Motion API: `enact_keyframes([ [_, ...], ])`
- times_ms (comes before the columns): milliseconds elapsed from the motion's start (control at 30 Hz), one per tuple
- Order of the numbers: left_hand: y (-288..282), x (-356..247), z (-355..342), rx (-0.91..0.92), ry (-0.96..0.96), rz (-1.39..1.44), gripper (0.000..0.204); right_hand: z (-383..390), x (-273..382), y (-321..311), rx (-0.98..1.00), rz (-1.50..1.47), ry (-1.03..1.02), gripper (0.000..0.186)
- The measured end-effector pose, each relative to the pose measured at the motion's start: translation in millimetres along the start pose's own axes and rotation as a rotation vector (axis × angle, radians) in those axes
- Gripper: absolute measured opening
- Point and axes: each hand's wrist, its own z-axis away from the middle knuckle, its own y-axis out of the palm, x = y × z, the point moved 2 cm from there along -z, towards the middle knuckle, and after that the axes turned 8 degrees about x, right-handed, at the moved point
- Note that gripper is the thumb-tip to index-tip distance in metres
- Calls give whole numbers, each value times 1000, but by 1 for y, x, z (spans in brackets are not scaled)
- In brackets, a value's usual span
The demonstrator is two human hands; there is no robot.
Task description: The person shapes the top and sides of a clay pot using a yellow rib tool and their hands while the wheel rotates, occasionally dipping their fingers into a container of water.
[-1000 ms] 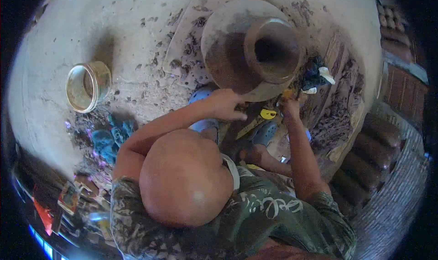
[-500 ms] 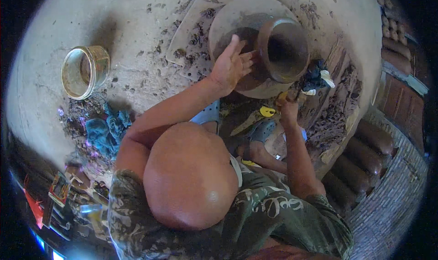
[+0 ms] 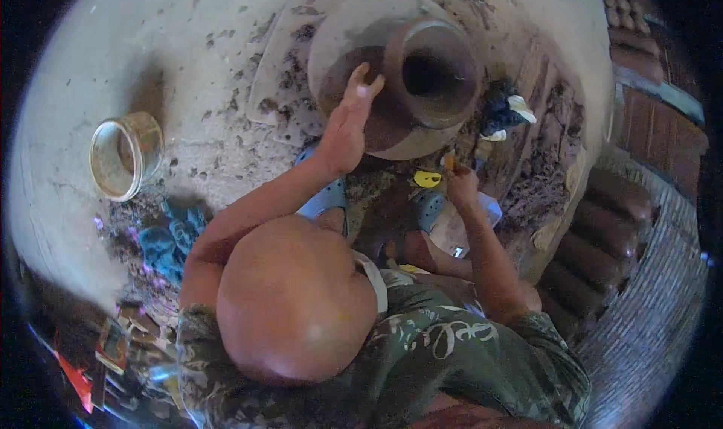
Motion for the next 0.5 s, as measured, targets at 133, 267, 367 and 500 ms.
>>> enact_keyframes([
  [133, -7, -4, -1, 82, 237, -632, 69, 1, 13, 11, 92, 107, -125, 34],
  [267, -22, 8, -1, 57, 226, -413, 64, -5, 23, 27, 138, 192, -19, 35],
  [367, -35, -8, -13, -13, 104, -519, 54, -7, 30, 21, 197, -87, 121, 34],
  [500, -51, -11, -44, -39, 58, -976, 54, -29, -34, 9, 102, -184, 76, 39],
])
